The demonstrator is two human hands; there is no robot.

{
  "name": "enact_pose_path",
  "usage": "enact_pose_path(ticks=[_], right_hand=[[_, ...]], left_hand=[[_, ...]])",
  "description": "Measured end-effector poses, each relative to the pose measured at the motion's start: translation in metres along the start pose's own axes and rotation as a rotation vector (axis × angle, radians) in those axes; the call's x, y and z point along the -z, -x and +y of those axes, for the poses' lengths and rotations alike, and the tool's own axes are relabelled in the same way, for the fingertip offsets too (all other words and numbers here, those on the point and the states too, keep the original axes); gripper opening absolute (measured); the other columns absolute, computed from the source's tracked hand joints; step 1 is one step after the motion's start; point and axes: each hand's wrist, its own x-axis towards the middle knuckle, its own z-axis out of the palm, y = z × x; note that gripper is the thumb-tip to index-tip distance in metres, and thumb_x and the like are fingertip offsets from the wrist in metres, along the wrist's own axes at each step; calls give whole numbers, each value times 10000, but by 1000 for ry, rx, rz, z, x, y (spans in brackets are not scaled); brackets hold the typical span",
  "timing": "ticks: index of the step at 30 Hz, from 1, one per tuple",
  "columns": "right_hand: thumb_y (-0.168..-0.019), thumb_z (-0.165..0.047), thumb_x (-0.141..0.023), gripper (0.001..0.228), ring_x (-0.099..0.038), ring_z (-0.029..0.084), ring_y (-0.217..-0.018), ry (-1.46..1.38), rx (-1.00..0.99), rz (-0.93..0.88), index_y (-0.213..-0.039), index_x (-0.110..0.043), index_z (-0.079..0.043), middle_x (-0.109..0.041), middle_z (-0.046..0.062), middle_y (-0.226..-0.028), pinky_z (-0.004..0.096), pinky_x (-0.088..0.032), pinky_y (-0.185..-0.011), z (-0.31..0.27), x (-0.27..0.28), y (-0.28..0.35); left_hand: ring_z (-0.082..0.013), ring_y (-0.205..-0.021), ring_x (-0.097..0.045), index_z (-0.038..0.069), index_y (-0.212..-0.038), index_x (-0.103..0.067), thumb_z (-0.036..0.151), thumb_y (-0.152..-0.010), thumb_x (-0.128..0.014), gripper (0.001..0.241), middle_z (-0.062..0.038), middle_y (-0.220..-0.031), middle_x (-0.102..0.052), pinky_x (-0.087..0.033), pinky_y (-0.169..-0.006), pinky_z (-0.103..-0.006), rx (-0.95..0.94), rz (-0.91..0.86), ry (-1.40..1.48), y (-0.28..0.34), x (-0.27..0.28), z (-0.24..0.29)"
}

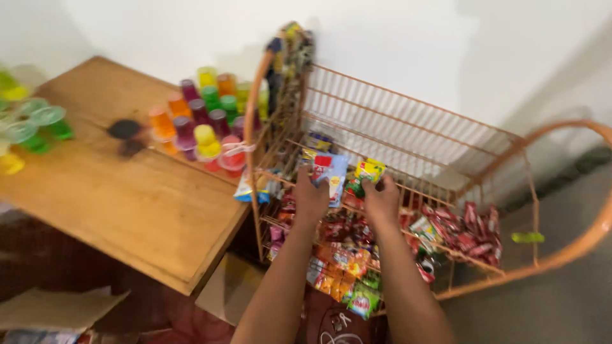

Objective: Organizing various product sachets and items from cardboard boxes onto a wire storage rack.

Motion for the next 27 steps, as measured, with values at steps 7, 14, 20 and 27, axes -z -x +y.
enact_pose_path(ticks=[7,14,20,27], right_hand=[[-878,-153,-708,311,-609,236,-770,-211,-304,-238,-1176,-663,-77,-687,78,-974,435,-495,-685,-53,-60,29],[-925,-85,-698,274,-657,127,-916,-197,190,-429,-1187,-654,-21,-711,36,-1039,299,-516,-818,-65,-136,48],[-951,-65,-704,243,-636,131,-910,-216,183,-557,-1185,-669,-11,-706,41,-1039,297,-506,-835,-83,-212,86],[-966,-48,-682,249,-657,124,-980,-307,174,-762,-1209,-661,2,-712,49,-1107,294,-526,-892,-94,-324,152]], left_hand=[[-333,-955,-712,17,-1207,-566,68,-832,-729,412,-179,-1027,-723,-542,-847,-432,24,283,-57,7,74,12],[-294,-973,-725,56,-1177,-608,28,-813,-709,379,-165,-1022,-743,-559,-850,-416,78,469,-33,17,156,10],[-283,-943,-753,65,-1179,-570,68,-858,-698,346,-158,-1002,-754,-577,-846,-413,198,618,-34,39,245,19],[-347,-985,-736,74,-1210,-537,95,-858,-702,389,-192,-1029,-749,-568,-862,-433,262,842,-170,62,370,8]])
